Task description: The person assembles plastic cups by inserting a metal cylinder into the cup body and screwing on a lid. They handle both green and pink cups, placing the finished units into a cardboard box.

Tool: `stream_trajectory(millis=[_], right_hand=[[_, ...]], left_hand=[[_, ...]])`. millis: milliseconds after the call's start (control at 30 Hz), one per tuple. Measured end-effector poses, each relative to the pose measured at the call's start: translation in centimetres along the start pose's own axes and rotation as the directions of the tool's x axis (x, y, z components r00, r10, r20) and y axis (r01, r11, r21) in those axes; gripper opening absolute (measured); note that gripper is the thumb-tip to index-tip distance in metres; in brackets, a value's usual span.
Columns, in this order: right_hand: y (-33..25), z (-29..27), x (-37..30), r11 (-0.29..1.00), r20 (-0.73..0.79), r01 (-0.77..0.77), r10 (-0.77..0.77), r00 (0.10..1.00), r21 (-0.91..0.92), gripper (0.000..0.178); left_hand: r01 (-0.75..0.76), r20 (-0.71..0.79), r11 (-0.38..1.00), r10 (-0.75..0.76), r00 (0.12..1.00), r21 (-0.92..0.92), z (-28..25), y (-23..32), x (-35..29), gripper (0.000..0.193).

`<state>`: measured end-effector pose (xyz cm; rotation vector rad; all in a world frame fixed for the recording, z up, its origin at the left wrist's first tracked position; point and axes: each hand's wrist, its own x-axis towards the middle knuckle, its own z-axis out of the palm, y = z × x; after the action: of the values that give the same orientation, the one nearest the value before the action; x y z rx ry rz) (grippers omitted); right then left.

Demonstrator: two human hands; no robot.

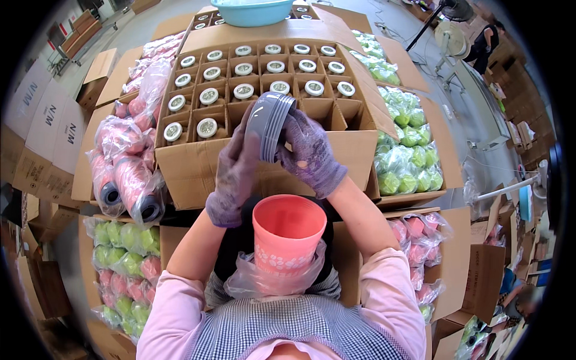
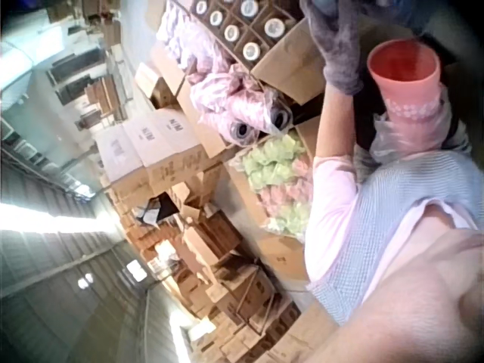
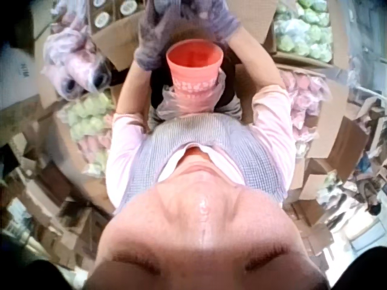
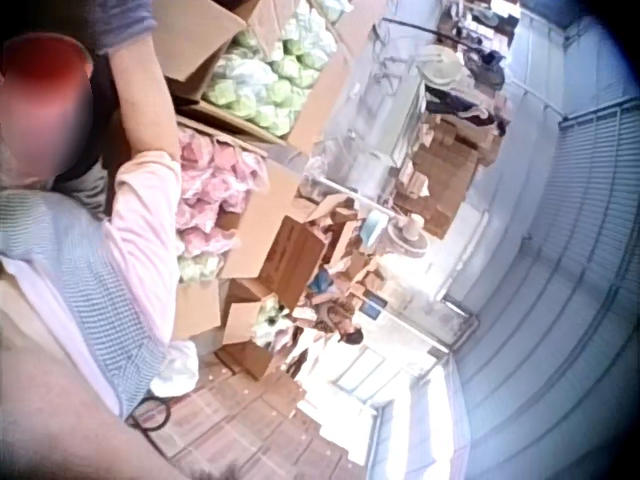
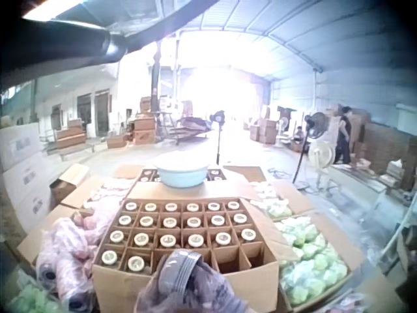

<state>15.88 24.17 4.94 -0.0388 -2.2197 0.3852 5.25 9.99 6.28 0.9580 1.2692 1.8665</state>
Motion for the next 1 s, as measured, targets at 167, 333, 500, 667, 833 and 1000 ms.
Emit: stream_trajectory(millis=[167, 333, 500, 667, 833, 1000], right_hand=[[-1.1, 0.5, -0.4, 0.749, 0.041, -0.309, 0.354, 0.935, 0.587, 0.051], [3.0, -0.4, -1.2, 0.878, 0.234, -0.349, 0.282, 0.93, 0.329, 0.034], [5.9, -4.3, 3.6, 0.547, 0.766, -0.805, 0.407, 0.497, 0.231, 0.035], [21.2, -8.4, 2.7, 0.645, 0.244, -0.506, 0.723, 0.646, -0.573, 0.052], [28.8, -5.5, 2.2, 0.662, 0.518, -0.404, 0.747, 0.415, -0.631, 0.073], [26.6, -5.8, 2.7, 0.661, 0.549, -0.386, 0.75, 0.37, -0.643, 0.072]], left_hand=[[-0.552, 0.315, 0.437, 0.505, 0.804, 0.71, -1.5, -2.2, 1.9, 0.105], [-0.744, 0.594, 0.053, 0.565, 0.572, 0.666, -2.2, -3.9, 4.5, 0.115], [-0.558, 0.337, 0.463, 0.477, 0.812, 0.689, -4.1, -5.3, 5.0, 0.086], [-0.191, -0.195, 0.933, 0.257, 0.947, 0.304, -5.8, -4.7, 5.2, 0.088], [-0.301, -0.136, 0.903, 0.355, 0.925, 0.307, -5.3, -3.7, 4.6, 0.087], [-0.274, -0.092, 0.927, 0.305, 0.948, 0.255, -4.9, -3.5, 3.7, 0.089]])
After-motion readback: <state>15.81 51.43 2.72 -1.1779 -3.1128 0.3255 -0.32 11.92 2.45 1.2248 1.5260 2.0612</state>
